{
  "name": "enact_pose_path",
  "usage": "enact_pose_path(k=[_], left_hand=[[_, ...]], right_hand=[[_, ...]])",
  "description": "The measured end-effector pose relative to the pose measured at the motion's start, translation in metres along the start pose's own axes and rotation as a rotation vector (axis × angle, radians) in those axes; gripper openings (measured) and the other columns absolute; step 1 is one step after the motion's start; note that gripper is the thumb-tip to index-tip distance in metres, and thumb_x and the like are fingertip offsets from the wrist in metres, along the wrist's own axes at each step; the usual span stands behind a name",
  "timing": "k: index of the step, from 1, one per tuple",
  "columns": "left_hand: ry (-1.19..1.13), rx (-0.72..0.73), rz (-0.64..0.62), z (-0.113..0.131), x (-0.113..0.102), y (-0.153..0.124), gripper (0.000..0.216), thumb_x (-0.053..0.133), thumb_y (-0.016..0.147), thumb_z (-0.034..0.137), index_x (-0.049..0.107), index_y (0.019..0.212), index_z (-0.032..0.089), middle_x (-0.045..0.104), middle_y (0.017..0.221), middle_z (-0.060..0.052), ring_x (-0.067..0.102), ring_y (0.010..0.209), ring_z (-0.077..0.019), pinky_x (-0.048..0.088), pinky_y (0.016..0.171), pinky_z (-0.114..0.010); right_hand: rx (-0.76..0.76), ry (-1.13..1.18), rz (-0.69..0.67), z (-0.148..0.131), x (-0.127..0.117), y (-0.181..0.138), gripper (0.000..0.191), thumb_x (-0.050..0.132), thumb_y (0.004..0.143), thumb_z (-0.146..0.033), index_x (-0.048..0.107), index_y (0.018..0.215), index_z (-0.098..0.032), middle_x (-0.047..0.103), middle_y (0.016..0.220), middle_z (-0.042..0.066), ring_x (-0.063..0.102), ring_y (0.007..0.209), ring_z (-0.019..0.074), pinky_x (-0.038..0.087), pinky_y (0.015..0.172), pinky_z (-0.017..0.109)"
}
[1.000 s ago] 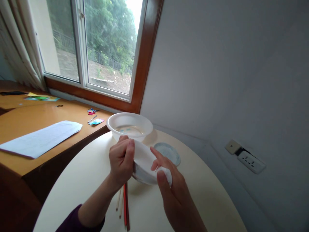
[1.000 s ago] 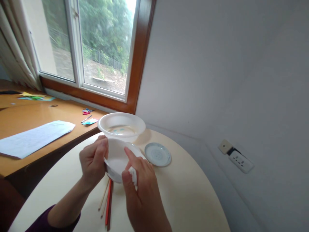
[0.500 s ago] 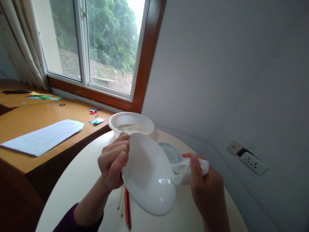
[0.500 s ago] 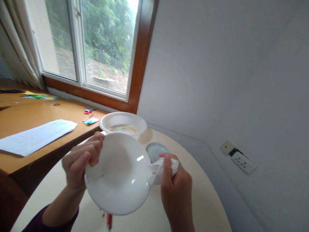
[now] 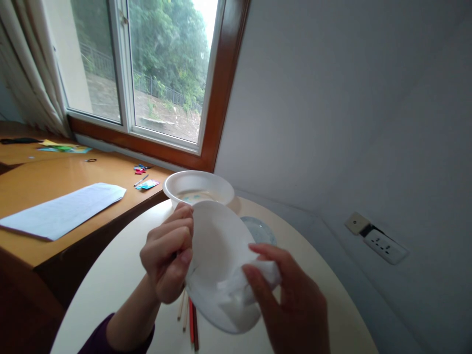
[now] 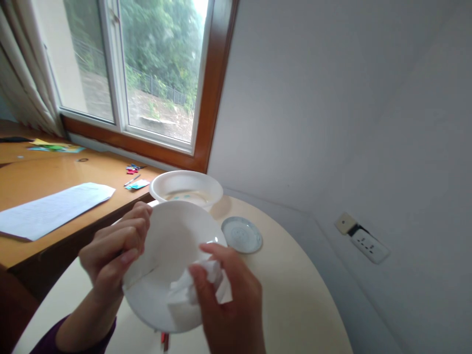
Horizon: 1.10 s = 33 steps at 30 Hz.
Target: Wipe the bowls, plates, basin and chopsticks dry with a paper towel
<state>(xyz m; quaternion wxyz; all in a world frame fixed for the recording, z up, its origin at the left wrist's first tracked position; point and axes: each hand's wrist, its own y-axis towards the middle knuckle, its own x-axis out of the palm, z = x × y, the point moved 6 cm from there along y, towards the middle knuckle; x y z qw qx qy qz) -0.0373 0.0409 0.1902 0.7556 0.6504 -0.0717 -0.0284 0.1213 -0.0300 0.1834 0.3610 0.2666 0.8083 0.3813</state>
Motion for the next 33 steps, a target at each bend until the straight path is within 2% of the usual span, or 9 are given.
enact_pose_path(k=[5,8,10,13,16,19,23,31,33], left_hand=[[0.056,0.006,-0.012,-0.004,0.000,-0.002,0.020,0.044,0.066,0.012,0.030,0.053,0.018,0.029,0.048,0.002,0.029,0.050,-0.0119,0.028,0.052,-0.033],[0.059,-0.004,0.006,-0.008,-0.003,-0.002,0.020,0.045,0.065,0.013,0.031,0.052,0.018,0.029,0.048,0.002,0.029,0.049,-0.0116,0.028,0.052,-0.033],[0.041,-0.009,0.030,-0.011,-0.006,-0.001,0.021,0.046,0.065,0.014,0.032,0.051,0.018,0.030,0.048,0.002,0.030,0.049,-0.0114,0.028,0.052,-0.034],[-0.012,-0.055,0.088,-0.016,-0.015,0.003,0.022,0.047,0.065,0.014,0.033,0.048,0.018,0.030,0.045,0.003,0.030,0.047,-0.0111,0.027,0.052,-0.033],[-0.047,-0.111,0.155,-0.020,-0.022,0.007,0.024,0.047,0.065,0.015,0.034,0.045,0.018,0.031,0.043,0.003,0.030,0.045,-0.0107,0.026,0.051,-0.033],[-0.083,-0.141,0.211,-0.024,-0.027,0.010,0.023,0.048,0.062,0.013,0.035,0.043,0.017,0.031,0.041,0.003,0.029,0.044,-0.0102,0.025,0.052,-0.033],[-0.178,-0.169,0.284,-0.032,-0.028,0.009,0.022,0.046,0.060,0.013,0.034,0.041,0.017,0.030,0.038,0.003,0.029,0.043,-0.0108,0.023,0.052,-0.032],[-0.126,-0.286,0.368,-0.044,-0.027,-0.001,0.021,0.044,0.058,0.016,0.033,0.039,0.020,0.030,0.038,0.002,0.034,0.049,-0.0140,0.031,0.059,-0.033],[-0.157,-0.370,0.402,-0.047,-0.025,-0.004,0.017,0.044,0.056,0.016,0.036,0.042,0.020,0.041,0.046,0.000,0.045,0.060,-0.0164,0.036,0.069,-0.033]], right_hand=[[-0.098,0.227,-0.353,-0.027,0.038,-0.013,0.011,0.048,0.085,-0.028,0.056,0.085,-0.020,0.062,0.078,0.002,0.060,0.069,0.0118,0.049,0.054,0.016],[-0.142,0.185,-0.383,-0.029,0.044,-0.018,0.025,0.042,0.088,-0.040,0.054,0.087,-0.018,0.063,0.084,0.006,0.061,0.074,0.0156,0.051,0.063,0.023],[-0.188,0.113,-0.387,-0.027,0.044,-0.020,0.028,0.047,0.084,-0.046,0.053,0.089,-0.018,0.065,0.081,0.005,0.062,0.072,0.0177,0.051,0.065,0.027],[-0.234,0.052,-0.461,-0.021,0.042,-0.019,0.021,0.059,0.079,-0.034,0.054,0.093,-0.020,0.067,0.082,0.003,0.062,0.075,0.0188,0.050,0.068,0.028],[-0.252,0.068,-0.548,-0.012,0.043,-0.014,0.020,0.062,0.075,-0.016,0.055,0.093,-0.021,0.067,0.092,0.002,0.061,0.087,0.0174,0.045,0.084,0.031],[-0.288,0.072,-0.492,-0.004,0.043,-0.008,0.024,0.056,0.074,-0.005,0.056,0.091,-0.022,0.067,0.093,0.000,0.060,0.091,0.0158,0.035,0.097,0.037],[-0.364,0.047,-0.347,0.002,0.041,-0.004,0.021,0.053,0.075,-0.003,0.056,0.085,-0.021,0.067,0.083,-0.001,0.059,0.088,0.0168,0.028,0.100,0.045],[-0.419,0.113,-0.296,0.001,0.041,-0.004,0.021,0.046,0.079,0.001,0.056,0.080,-0.017,0.063,0.076,0.005,0.056,0.081,0.0164,0.050,0.072,0.029],[-0.435,0.092,-0.266,0.001,0.043,-0.004,0.022,0.045,0.079,0.002,0.057,0.080,-0.017,0.063,0.077,0.006,0.055,0.080,0.0162,0.050,0.071,0.029]])
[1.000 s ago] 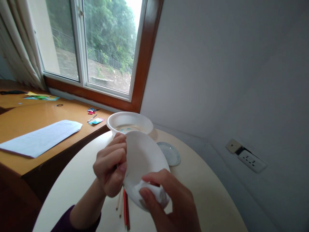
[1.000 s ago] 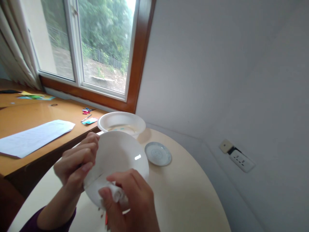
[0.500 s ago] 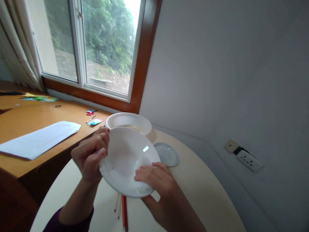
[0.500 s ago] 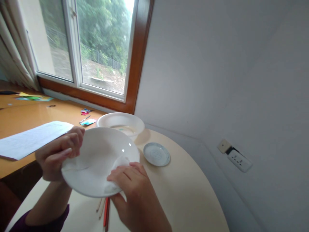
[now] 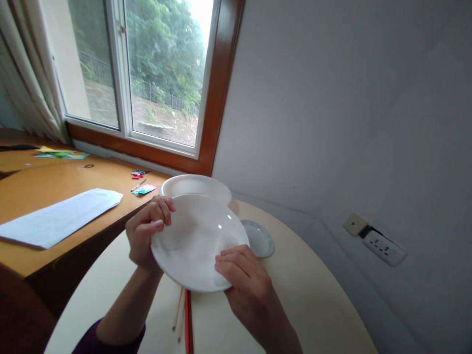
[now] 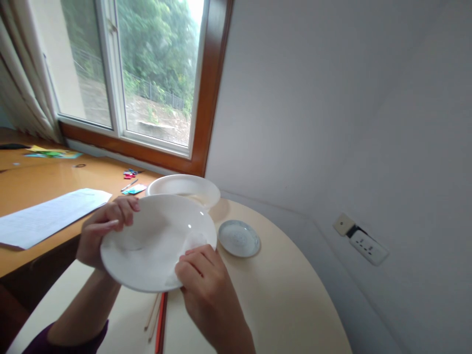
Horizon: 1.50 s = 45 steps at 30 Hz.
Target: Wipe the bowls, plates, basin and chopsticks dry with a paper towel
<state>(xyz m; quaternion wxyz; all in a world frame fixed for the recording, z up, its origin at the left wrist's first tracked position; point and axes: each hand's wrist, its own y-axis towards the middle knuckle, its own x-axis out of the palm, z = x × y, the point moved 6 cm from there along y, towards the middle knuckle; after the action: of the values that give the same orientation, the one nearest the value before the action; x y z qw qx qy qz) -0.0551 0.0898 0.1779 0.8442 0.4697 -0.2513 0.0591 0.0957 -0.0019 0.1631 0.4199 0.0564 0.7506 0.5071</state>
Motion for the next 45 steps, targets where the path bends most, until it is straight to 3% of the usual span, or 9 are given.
enact_pose_path(k=[5,10,14,19,26,32,35,39,45], left_hand=[[-0.228,-0.511,0.175,-0.022,0.011,-0.016,0.025,0.047,0.064,0.026,0.058,0.087,0.024,0.063,0.095,0.000,0.056,0.091,-0.0217,0.045,0.072,-0.030],[-0.350,-0.961,0.140,-0.040,0.034,-0.037,0.035,0.048,0.072,0.040,0.062,0.094,0.015,0.067,0.080,-0.006,0.062,0.080,-0.0253,0.052,0.067,-0.033],[-0.421,-1.181,0.051,-0.049,0.045,-0.051,0.034,0.054,0.071,0.026,0.061,0.101,0.012,0.068,0.079,-0.008,0.064,0.079,-0.0261,0.054,0.069,-0.034],[-0.407,-1.181,0.124,-0.051,0.041,-0.053,0.041,0.053,0.066,0.013,0.059,0.106,0.009,0.068,0.077,-0.009,0.065,0.076,-0.0269,0.056,0.067,-0.036],[-0.405,-1.142,0.229,-0.060,0.031,-0.042,0.038,0.053,0.071,0.009,0.058,0.109,0.010,0.069,0.084,-0.011,0.066,0.080,-0.0260,0.056,0.072,-0.037],[-0.522,-1.178,0.307,-0.073,0.023,-0.038,0.047,0.047,0.073,0.006,0.049,0.120,0.008,0.068,0.094,-0.014,0.065,0.087,-0.0288,0.053,0.079,-0.045],[-0.571,-1.231,0.297,-0.077,0.021,-0.039,0.050,0.045,0.074,0.006,0.044,0.124,0.008,0.066,0.099,-0.017,0.064,0.091,-0.0309,0.051,0.081,-0.050],[-0.631,-1.290,0.240,-0.076,0.024,-0.040,0.052,0.043,0.077,0.008,0.039,0.128,0.009,0.064,0.105,-0.018,0.061,0.097,-0.0333,0.047,0.082,-0.057],[-0.654,-1.410,0.126,-0.076,0.037,-0.055,0.057,0.043,0.080,0.011,0.027,0.135,0.013,0.063,0.108,-0.018,0.061,0.097,-0.0348,0.049,0.076,-0.060]], right_hand=[[-0.032,-0.115,0.079,0.001,0.001,0.000,0.022,0.045,0.080,0.001,0.057,0.084,-0.017,0.065,0.080,0.007,0.056,0.082,0.0173,0.051,0.071,0.032],[-0.021,-0.248,0.160,0.013,-0.001,-0.006,0.023,0.045,0.079,0.002,0.055,0.086,-0.017,0.066,0.080,0.007,0.059,0.081,0.0191,0.050,0.069,0.036],[0.024,-0.284,0.216,0.023,0.000,-0.012,0.024,0.044,0.078,0.003,0.053,0.083,-0.019,0.065,0.079,0.006,0.058,0.081,0.0189,0.050,0.069,0.036],[0.029,-0.218,0.271,0.029,-0.003,-0.011,0.022,0.047,0.076,0.002,0.048,0.075,-0.020,0.061,0.073,0.004,0.059,0.078,0.0174,0.052,0.068,0.035],[0.168,0.010,0.061,0.040,-0.021,-0.012,0.014,0.062,0.074,-0.013,0.050,0.078,-0.020,0.066,0.079,0.003,0.064,0.083,0.0191,0.044,0.090,0.047],[0.598,0.092,0.658,0.069,-0.067,-0.038,0.022,0.068,0.070,-0.027,0.047,0.066,-0.019,0.067,0.073,0.003,0.066,0.075,0.0214,0.052,0.077,0.045],[0.803,0.407,0.937,0.091,-0.073,-0.053,0.019,0.062,0.075,-0.035,0.051,0.074,-0.018,0.066,0.075,0.003,0.065,0.076,0.0218,0.054,0.068,0.043],[0.909,0.851,1.002,0.106,-0.059,-0.054,0.019,0.046,0.084,-0.036,0.053,0.092,-0.020,0.065,0.095,0.006,0.063,0.091,0.0221,0.053,0.075,0.049],[0.736,0.566,0.931,0.070,-0.028,-0.040,0.037,0.035,0.090,-0.033,0.042,0.123,-0.019,0.050,0.126,0.013,0.052,0.113,0.0220,0.049,0.087,0.043]])
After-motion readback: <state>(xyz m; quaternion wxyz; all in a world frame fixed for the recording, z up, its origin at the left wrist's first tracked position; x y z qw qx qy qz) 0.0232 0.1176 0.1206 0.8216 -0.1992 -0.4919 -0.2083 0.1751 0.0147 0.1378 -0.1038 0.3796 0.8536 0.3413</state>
